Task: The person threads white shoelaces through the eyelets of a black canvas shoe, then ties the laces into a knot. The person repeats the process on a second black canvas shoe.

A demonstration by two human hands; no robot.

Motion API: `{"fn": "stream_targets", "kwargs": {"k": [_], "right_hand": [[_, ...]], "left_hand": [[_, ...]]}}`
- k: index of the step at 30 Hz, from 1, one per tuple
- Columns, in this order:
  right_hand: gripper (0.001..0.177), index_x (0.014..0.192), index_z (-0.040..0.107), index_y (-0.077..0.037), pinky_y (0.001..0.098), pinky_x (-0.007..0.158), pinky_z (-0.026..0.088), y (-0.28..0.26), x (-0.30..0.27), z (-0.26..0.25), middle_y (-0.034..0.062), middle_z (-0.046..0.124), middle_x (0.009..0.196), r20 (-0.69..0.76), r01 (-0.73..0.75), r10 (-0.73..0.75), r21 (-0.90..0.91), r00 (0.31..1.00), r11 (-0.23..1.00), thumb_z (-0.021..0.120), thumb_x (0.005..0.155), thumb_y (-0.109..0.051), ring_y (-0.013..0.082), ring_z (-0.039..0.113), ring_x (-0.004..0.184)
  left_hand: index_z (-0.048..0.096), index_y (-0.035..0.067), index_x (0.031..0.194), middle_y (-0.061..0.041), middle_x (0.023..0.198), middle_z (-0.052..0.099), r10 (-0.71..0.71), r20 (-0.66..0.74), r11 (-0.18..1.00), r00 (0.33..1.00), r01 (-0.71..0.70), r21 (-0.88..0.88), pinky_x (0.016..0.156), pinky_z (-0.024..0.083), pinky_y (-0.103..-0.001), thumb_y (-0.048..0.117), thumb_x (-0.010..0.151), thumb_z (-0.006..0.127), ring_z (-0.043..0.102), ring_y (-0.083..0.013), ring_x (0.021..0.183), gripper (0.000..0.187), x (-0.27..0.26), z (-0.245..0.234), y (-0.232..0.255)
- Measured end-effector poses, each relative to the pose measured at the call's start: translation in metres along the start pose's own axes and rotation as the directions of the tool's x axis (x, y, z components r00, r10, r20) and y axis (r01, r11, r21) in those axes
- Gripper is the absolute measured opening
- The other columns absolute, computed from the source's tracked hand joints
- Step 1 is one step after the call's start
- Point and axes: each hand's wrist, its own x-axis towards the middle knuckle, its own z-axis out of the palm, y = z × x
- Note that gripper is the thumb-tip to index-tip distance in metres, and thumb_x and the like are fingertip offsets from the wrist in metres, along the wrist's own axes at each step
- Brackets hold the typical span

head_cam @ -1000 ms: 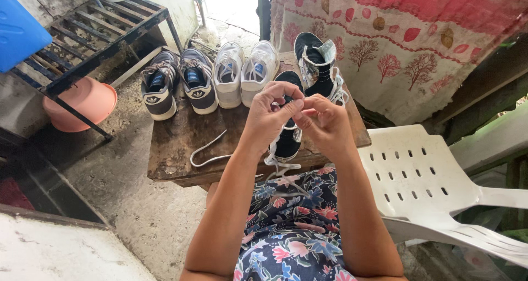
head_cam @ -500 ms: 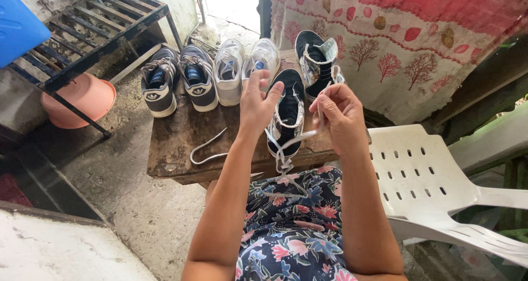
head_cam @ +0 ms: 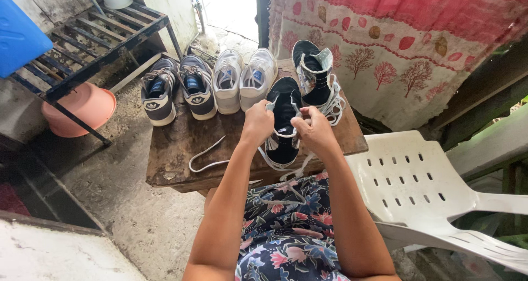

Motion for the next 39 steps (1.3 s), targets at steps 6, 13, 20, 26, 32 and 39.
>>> {"fn": "stream_targets", "kwargs": {"k": [6,13,20,26,32,39], "right_hand": [[0.032,0.118,0.064,0.004,0.0343,0.063,0.050,-0.022,-0.028,0.008,0.0145,0.065,0.071,-0.124,0.160,-0.195,-0.245,0.973,0.956,0.054,0.093,-0.013,0.0203,0.062,0.063],[0.039,0.131,0.059,0.004,0.0363,0.060,0.052,-0.034,-0.049,0.004,0.0197,0.065,0.073,-0.227,0.345,-0.427,-0.326,0.875,0.880,0.050,0.096,-0.010,0.0261,0.065,0.058],[0.043,0.141,0.053,0.002,0.0373,0.068,0.054,-0.007,-0.056,0.021,0.0224,0.065,0.089,-0.289,0.519,-0.660,-0.434,0.694,0.736,0.049,0.100,-0.010,0.0314,0.066,0.070],[0.038,0.135,0.056,0.002,0.0290,0.061,0.047,0.009,-0.054,0.015,0.0087,0.060,0.080,-0.307,0.524,-0.586,-0.265,0.750,0.809,0.053,0.100,-0.013,0.0170,0.055,0.064],[0.028,0.123,0.062,0.001,0.0224,0.062,0.042,0.018,-0.042,0.010,0.0012,0.060,0.081,-0.360,0.519,-0.504,-0.061,0.785,0.853,0.061,0.105,-0.020,0.0055,0.050,0.069],[0.039,0.125,0.060,0.001,0.0288,0.061,0.048,0.044,0.038,-0.024,0.0029,0.063,0.078,-0.497,0.168,-0.196,-0.101,0.845,0.981,0.069,0.095,-0.021,0.0116,0.059,0.067]], "left_hand": [[0.068,-0.001,0.121,-0.030,0.091,0.071,0.094,-0.180,0.987,0.979,-0.114,-0.110,0.075,0.055,-0.045,0.005,0.094,0.051,0.072,-0.0424,0.085,0.033,-0.046,-0.015,0.030],[0.062,-0.004,0.130,-0.027,0.096,0.073,0.171,-0.274,0.956,0.946,-0.227,-0.187,0.070,0.057,-0.043,0.004,0.098,0.052,0.076,-0.0375,0.078,0.034,-0.067,-0.019,0.053],[0.054,-0.003,0.143,-0.028,0.133,0.065,0.510,-0.296,0.823,0.807,-0.559,-0.106,0.100,0.054,-0.042,0.001,0.101,0.049,0.065,-0.0425,0.122,0.043,-0.065,-0.014,0.034],[0.053,-0.001,0.145,-0.026,0.137,0.064,0.528,-0.261,0.810,0.808,-0.571,-0.131,0.106,0.052,-0.041,0.000,0.104,0.050,0.063,-0.0410,0.127,0.042,-0.068,-0.005,0.028],[0.054,0.000,0.145,-0.024,0.137,0.065,0.519,-0.253,0.810,0.817,-0.564,-0.158,0.103,0.053,-0.039,-0.001,0.102,0.050,0.065,-0.0393,0.126,0.042,-0.071,-0.012,0.029],[0.052,0.002,0.146,-0.023,0.137,0.065,0.523,-0.219,0.804,0.824,-0.562,-0.193,0.102,0.053,-0.038,-0.002,0.100,0.049,0.068,-0.0378,0.121,0.046,-0.078,-0.014,0.027]]}}
